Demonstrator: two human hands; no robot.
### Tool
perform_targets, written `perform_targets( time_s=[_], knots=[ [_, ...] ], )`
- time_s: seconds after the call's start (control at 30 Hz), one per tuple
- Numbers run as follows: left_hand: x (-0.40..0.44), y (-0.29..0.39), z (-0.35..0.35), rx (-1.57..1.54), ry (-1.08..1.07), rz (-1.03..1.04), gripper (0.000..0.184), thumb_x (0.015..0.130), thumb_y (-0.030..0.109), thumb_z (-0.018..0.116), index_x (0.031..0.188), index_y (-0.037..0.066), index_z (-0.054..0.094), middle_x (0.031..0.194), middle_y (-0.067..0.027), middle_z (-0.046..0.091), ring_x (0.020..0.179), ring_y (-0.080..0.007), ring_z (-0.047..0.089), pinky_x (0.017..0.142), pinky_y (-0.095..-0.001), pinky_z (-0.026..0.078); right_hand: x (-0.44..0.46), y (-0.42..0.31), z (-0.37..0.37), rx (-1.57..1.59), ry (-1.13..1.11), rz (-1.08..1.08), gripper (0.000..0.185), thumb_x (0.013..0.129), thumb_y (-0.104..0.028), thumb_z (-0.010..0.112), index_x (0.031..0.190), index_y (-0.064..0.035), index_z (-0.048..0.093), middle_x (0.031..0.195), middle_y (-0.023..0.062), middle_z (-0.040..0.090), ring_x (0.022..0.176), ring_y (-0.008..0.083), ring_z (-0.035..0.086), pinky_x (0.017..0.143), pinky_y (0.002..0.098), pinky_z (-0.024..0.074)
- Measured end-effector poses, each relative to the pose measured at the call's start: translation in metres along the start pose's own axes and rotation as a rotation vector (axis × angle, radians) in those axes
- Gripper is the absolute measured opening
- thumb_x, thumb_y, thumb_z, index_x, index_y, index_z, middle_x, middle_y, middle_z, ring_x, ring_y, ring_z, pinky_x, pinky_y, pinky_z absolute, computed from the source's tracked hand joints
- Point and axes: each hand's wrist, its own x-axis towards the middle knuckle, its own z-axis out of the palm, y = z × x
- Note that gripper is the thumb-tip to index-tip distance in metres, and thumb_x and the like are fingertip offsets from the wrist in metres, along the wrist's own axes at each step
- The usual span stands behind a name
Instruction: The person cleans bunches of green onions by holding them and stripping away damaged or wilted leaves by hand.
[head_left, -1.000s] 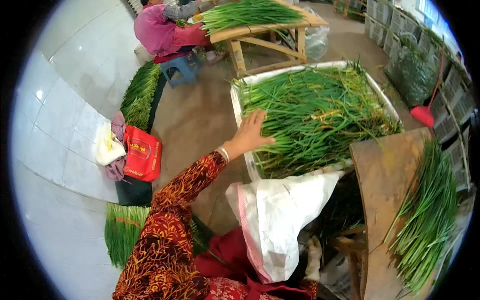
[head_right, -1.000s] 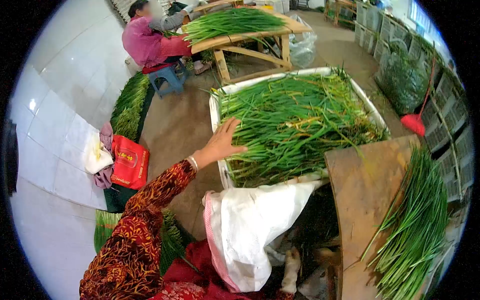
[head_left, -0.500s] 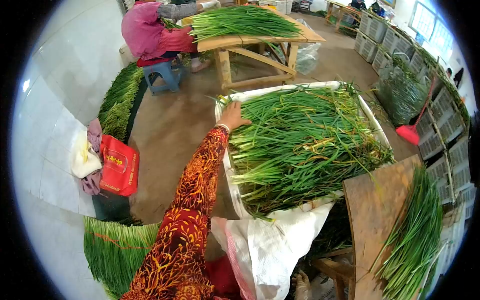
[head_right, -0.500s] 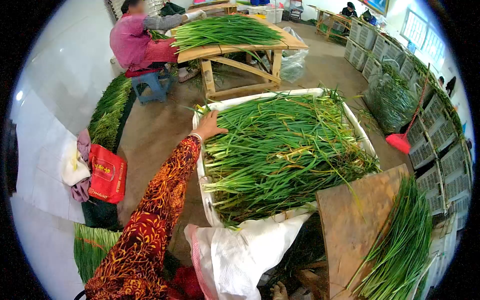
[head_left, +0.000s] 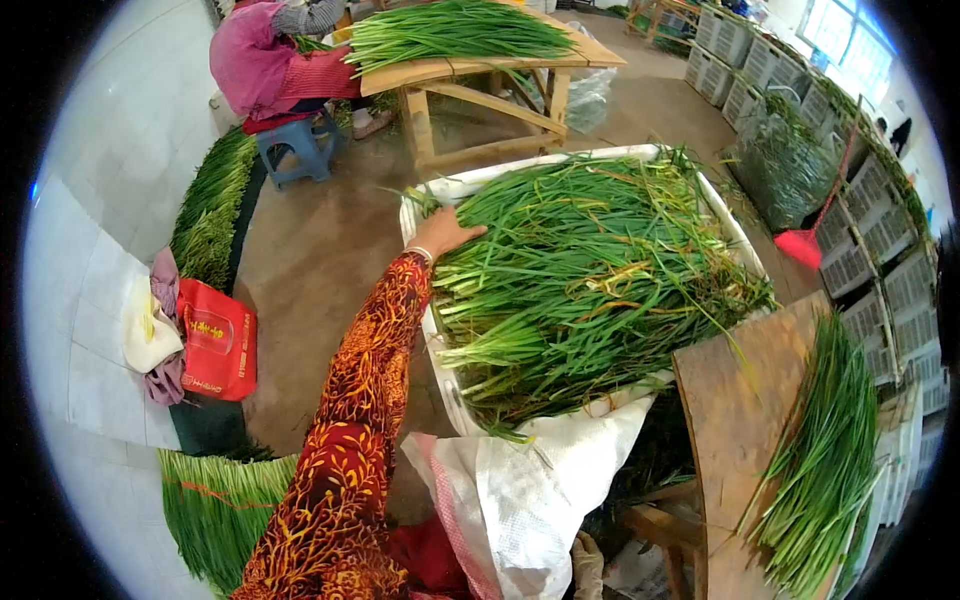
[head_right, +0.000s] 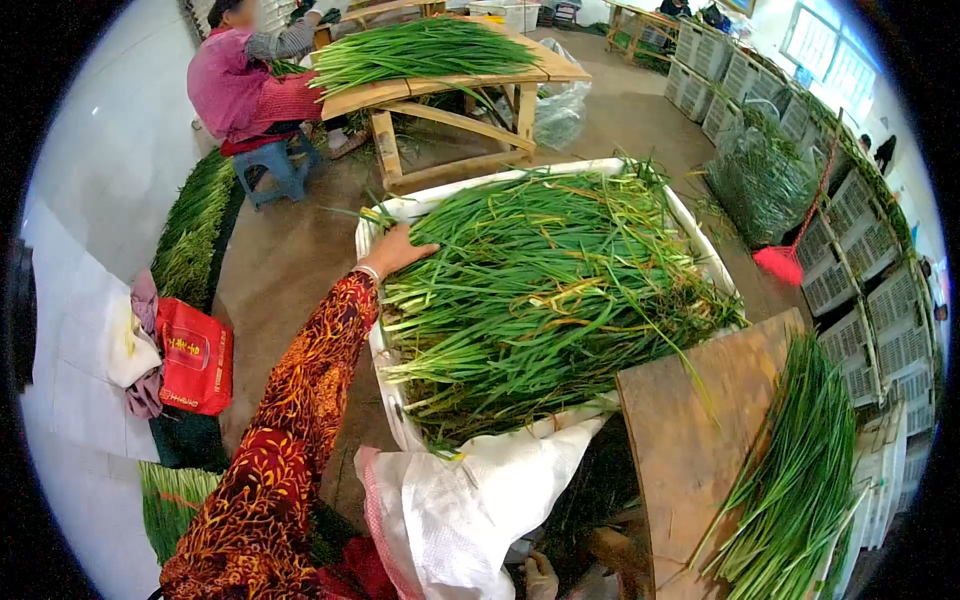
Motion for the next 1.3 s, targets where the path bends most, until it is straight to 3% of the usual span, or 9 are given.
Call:
perform_targets(
  time_s=[0.27, 0.3, 0.73, 0.8, 0.83, 0.97, 1.07, 1.23, 1.3],
  knots=[
    [0.003, -0.002, -0.002, -0.053, -0.006, -0.005, 0.11, 0.061, 0.072, 0.056, 0.123, -0.017, 0.031, 0.114, -0.0332, 0.047, 0.109, -0.0376, 0.049, 0.092, -0.037, 0.039, -0.001, -0.011, 0.008, -0.138, 0.007, -0.051, 0.035, 0.09, -0.028, 0.047, 0.117, -0.0064, 0.049, 0.115, 0.0144, 0.05, 0.101, 0.0202, 0.049, 0.082, 0.0282, 0.0426],
    [0.013, -0.001, -0.009, -0.013, -0.304, -0.054, 0.112, 0.06, 0.075, 0.053, 0.122, -0.016, 0.034, 0.12, -0.0335, 0.042, 0.114, -0.0371, 0.044, 0.096, -0.0369, 0.036, -0.001, -0.01, 0.008, -0.152, 0.009, -0.054, 0.034, 0.09, -0.028, 0.047, 0.117, -0.0063, 0.049, 0.114, 0.0142, 0.051, 0.1, 0.0199, 0.05, 0.082, 0.0281, 0.0428],
    [0.001, 0.002, -0.01, -0.11, -0.108, -0.027, 0.115, 0.059, 0.075, 0.054, 0.122, -0.02, 0.03, 0.128, -0.0352, 0.031, 0.12, -0.0374, 0.037, 0.099, -0.0358, 0.032, 0.007, 0.015, 0.004, -0.458, -0.045, -0.234, 0.031, 0.09, -0.025, 0.047, 0.114, -0.0045, 0.051, 0.104, 0.0121, 0.057, 0.09, 0.0169, 0.054, 0.076, 0.027, 0.0448],
    [0.003, 0.003, -0.017, -0.123, -0.172, -0.028, 0.087, 0.058, 0.077, 0.053, 0.086, -0.005, 0.052, 0.082, -0.015, 0.052, 0.074, -0.0277, 0.05, 0.069, -0.0359, 0.039, 0.009, 0.027, 0.0, -0.674, -0.047, -0.389, 0.031, 0.091, -0.025, 0.047, 0.113, -0.0043, 0.051, 0.103, 0.0118, 0.058, 0.089, 0.0165, 0.055, 0.075, 0.0269, 0.0451],
    [0.003, 0.0, -0.014, -0.154, -0.162, 0.016, 0.079, 0.058, 0.078, 0.052, 0.069, 0.0, 0.049, 0.068, -0.0072, 0.045, 0.063, -0.0219, 0.043, 0.061, -0.0342, 0.034, 0.003, 0.014, 0.005, -0.493, -0.066, -0.247, 0.03, 0.09, -0.024, 0.048, 0.113, -0.0034, 0.051, 0.101, 0.0112, 0.059, 0.087, 0.016, 0.056, 0.073, 0.026, 0.0452],
    [-0.002, 0.002, -0.012, -0.181, -0.181, -0.01, 0.082, 0.06, 0.078, 0.051, 0.074, -0.003, 0.051, 0.073, -0.0105, 0.048, 0.068, -0.0231, 0.045, 0.063, -0.0352, 0.035, 0.023, 0.054, -0.005, -0.276, -0.103, -0.295, 0.031, 0.088, -0.023, 0.051, 0.113, -0.003, 0.051, 0.103, 0.0118, 0.059, 0.089, 0.0169, 0.056, 0.074, 0.0248, 0.0448],
    [-0.019, 0.014, -0.022, -0.259, -0.295, -0.036, 0.12, 0.054, 0.076, 0.056, 0.127, -0.015, 0.027, 0.132, -0.0343, 0.025, 0.125, -0.0389, 0.029, 0.102, -0.0407, 0.025, 0.009, 0.015, 0.009, -0.305, -0.067, -0.203, 0.031, 0.088, -0.022, 0.052, 0.112, -0.0027, 0.051, 0.101, 0.0111, 0.059, 0.087, 0.0164, 0.056, 0.072, 0.0246, 0.0446],
    [-0.011, 0.019, -0.027, -0.254, -0.321, -0.026, 0.088, 0.055, 0.062, 0.07, 0.1, -0.009, 0.046, 0.095, -0.0183, 0.05, 0.087, -0.0295, 0.049, 0.079, -0.0325, 0.04, -0.005, -0.014, 0.018, -0.276, -0.043, -0.119, 0.03, 0.088, -0.021, 0.052, 0.111, -0.0022, 0.052, 0.097, 0.0099, 0.059, 0.084, 0.0156, 0.056, 0.07, 0.0242, 0.0443],
    [-0.013, 0.014, -0.018, -0.281, -0.25, 0.031, 0.089, 0.056, 0.062, 0.069, 0.102, -0.011, 0.045, 0.097, -0.0195, 0.05, 0.09, -0.0302, 0.05, 0.08, -0.0327, 0.04, -0.007, -0.019, 0.02, -0.269, -0.039, -0.1, 0.03, 0.088, -0.021, 0.052, 0.111, -0.002, 0.052, 0.096, 0.0094, 0.059, 0.082, 0.0152, 0.056, 0.069, 0.024, 0.0442]
  ],
)
